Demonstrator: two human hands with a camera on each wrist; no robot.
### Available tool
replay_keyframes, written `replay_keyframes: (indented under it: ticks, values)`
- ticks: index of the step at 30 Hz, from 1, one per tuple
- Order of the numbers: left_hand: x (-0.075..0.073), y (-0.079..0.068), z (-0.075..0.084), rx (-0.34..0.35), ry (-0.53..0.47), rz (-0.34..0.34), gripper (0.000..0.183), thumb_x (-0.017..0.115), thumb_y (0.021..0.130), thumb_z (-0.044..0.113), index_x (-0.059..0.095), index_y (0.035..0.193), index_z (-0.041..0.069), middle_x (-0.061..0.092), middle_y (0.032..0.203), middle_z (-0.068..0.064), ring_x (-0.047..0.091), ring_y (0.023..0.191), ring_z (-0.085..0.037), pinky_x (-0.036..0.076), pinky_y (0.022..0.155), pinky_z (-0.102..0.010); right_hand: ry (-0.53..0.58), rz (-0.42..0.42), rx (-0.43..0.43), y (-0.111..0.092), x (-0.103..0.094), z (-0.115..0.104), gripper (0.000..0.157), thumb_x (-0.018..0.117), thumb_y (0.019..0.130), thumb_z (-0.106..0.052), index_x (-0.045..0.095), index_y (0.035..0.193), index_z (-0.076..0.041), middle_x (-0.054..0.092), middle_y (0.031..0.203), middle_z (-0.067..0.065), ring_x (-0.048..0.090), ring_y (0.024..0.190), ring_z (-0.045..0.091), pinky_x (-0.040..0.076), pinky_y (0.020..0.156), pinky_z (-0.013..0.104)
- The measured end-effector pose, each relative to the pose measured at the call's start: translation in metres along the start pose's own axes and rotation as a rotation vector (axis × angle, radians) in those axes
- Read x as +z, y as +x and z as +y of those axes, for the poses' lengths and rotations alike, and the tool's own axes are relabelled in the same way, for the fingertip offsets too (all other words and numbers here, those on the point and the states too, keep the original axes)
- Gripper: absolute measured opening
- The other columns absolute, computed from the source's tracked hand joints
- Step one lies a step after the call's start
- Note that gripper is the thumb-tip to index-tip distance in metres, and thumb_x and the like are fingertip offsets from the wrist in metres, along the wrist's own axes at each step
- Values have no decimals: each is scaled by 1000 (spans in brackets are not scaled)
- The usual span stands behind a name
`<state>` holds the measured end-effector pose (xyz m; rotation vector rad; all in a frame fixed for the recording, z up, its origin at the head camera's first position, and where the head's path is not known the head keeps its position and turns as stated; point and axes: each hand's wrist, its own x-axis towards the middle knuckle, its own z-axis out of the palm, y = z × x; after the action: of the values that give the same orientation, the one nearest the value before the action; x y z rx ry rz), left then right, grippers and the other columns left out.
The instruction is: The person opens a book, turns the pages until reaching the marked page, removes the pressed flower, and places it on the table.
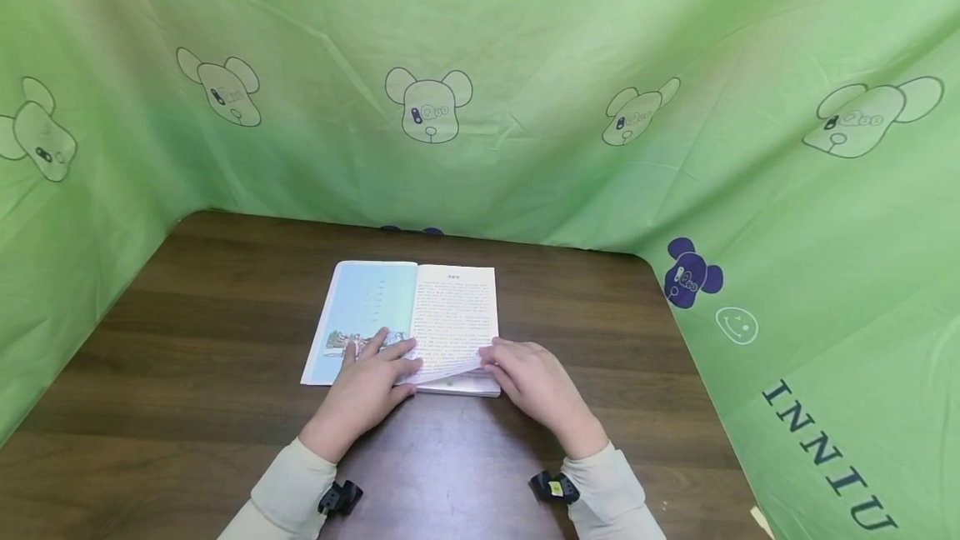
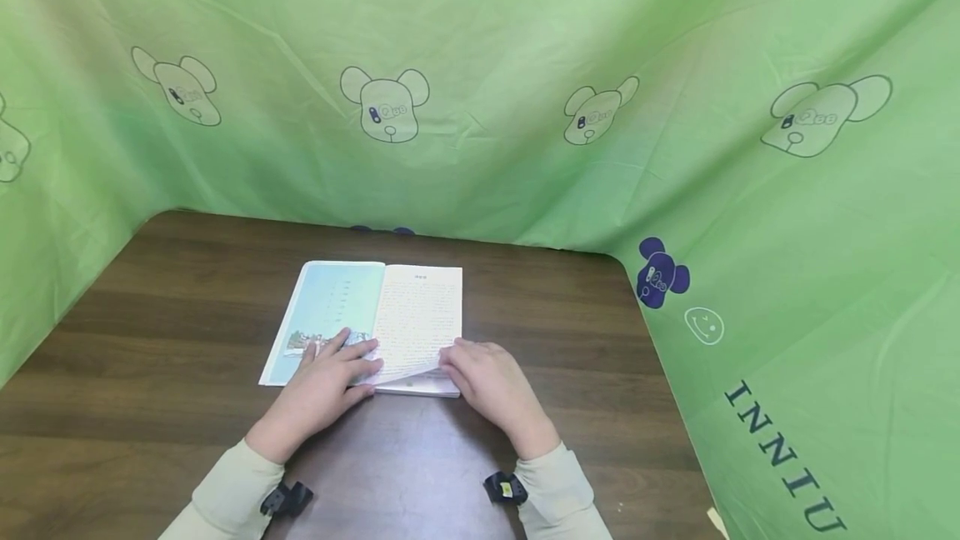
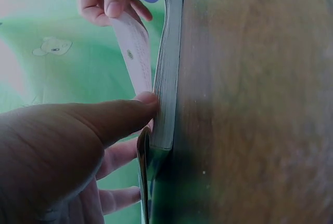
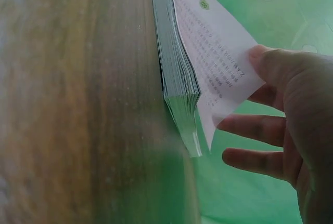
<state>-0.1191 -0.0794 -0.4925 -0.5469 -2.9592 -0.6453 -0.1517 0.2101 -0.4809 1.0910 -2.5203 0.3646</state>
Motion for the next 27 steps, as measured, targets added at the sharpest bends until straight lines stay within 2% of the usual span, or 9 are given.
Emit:
replay_keyframes:
  ticks: [5,10,15,18,20,24,27]
  values:
    - [1,0,1,-3,3,16,32,74,95,36,76,124,25,57,150,3,36,149,-40,21,112,-79,-10,71,12,0,-1,2,20,75,93,-21,71,112,-14,76,119,0,71,113,18,56,94,41]
    - [2,1,1,-5,19,34,30,72,97,34,75,125,25,58,149,3,40,148,-40,24,111,-79,17,146,97,0,-5,3,30,76,92,-21,69,120,-12,70,131,3,69,117,23,54,98,45]
    - [-1,2,-1,-22,33,101,40,69,98,33,68,135,19,59,147,-6,50,140,-35,33,109,-74,42,156,183,0,-7,3,35,75,93,-23,67,125,-10,68,134,5,67,121,25,53,100,48]
    - [-3,4,-3,-30,19,185,58,73,95,31,56,147,13,55,150,-12,54,136,-37,40,107,-69,42,97,201,0,-6,3,34,74,94,-26,68,124,-11,68,135,5,65,123,25,51,102,49]
    - [-3,4,-5,-30,14,237,75,77,92,30,42,156,10,47,156,-15,50,139,-38,41,107,-68,56,26,186,-1,-4,4,35,74,94,-26,68,125,-12,66,137,7,63,127,27,49,106,50]
    - [-5,5,-8,-11,42,304,102,82,86,28,19,164,11,21,169,-16,28,152,-41,33,111,-71,122,-160,113,-4,-3,3,44,74,95,-30,66,134,-11,58,149,9,52,140,29,38,115,56]
    - [-6,4,-10,24,85,322,106,84,84,28,16,165,15,1,173,-15,7,157,-41,20,115,-75,178,-278,79,-7,-2,2,52,72,96,-34,61,141,-12,49,157,9,44,147,30,30,119,61]
